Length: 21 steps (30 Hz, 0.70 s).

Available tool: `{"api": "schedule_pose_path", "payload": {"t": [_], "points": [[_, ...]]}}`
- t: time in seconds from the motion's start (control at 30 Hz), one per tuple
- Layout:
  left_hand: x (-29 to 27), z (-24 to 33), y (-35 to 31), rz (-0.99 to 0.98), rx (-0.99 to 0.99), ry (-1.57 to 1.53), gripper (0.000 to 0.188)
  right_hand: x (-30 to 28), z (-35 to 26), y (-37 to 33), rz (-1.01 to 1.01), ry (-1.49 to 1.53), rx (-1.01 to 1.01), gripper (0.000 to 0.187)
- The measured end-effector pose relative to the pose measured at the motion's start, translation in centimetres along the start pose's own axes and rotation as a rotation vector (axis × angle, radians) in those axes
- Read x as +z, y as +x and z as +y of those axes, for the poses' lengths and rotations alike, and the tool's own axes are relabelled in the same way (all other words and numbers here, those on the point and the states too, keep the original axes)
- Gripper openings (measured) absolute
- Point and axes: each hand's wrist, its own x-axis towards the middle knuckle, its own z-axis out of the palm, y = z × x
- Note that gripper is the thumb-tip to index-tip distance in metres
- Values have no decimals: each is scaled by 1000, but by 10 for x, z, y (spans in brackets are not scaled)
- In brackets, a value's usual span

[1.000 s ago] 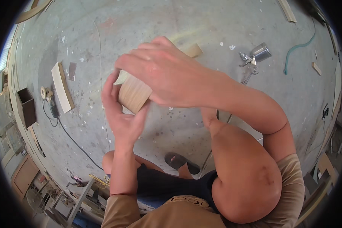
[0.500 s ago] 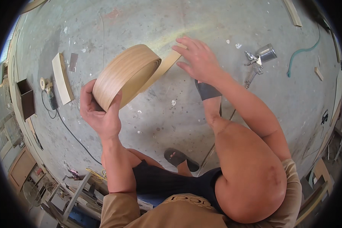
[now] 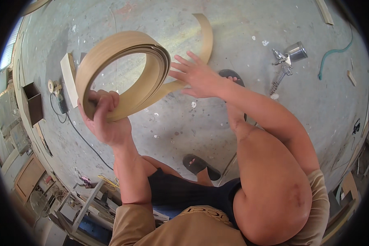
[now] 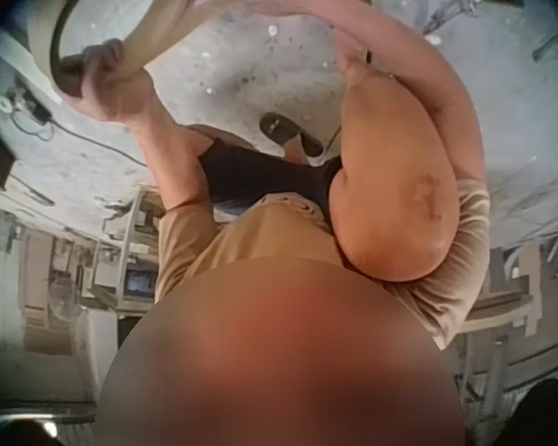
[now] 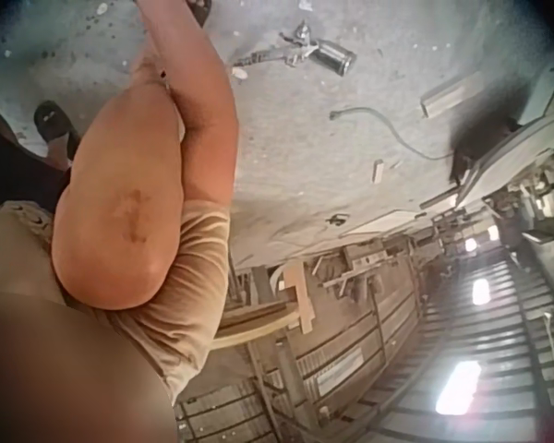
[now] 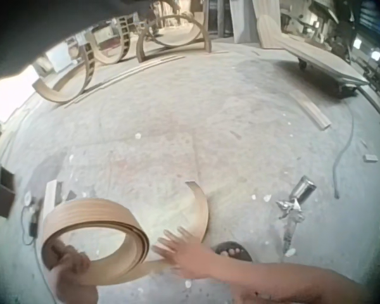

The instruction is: Applying adhesive or coating to a long strip of wood veneer using a pneumatic spray gun.

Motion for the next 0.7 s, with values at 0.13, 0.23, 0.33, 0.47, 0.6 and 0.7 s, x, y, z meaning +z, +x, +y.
{"api": "schedule_pose_path", "payload": {"t": [0.13, 0.23, 0.33, 0.47, 0.6, 0.7], "points": [[-2, 4, 0, 23, -13, -138, 24, 12, 23, 1, -120, 428, 143, 53], [-16, 15, 3, -45, 12, -117, 26, -8, 35, -2, -46, 474, 163, 42], [-22, 27, 5, -15, 13, -108, 20, -11, 55, -20, 99, 383, 190, 44], [-21, 24, 9, -15, 7, -205, 10, -5, 68, -31, 253, 1070, 439, 44], [-28, 29, 15, 118, 2, -232, 3, -34, 51, -28, 189, 1256, 509, 48], [-32, 33, 21, 284, -84, -167, 9, -53, 55, -30, 97, 907, 369, 34]]}}
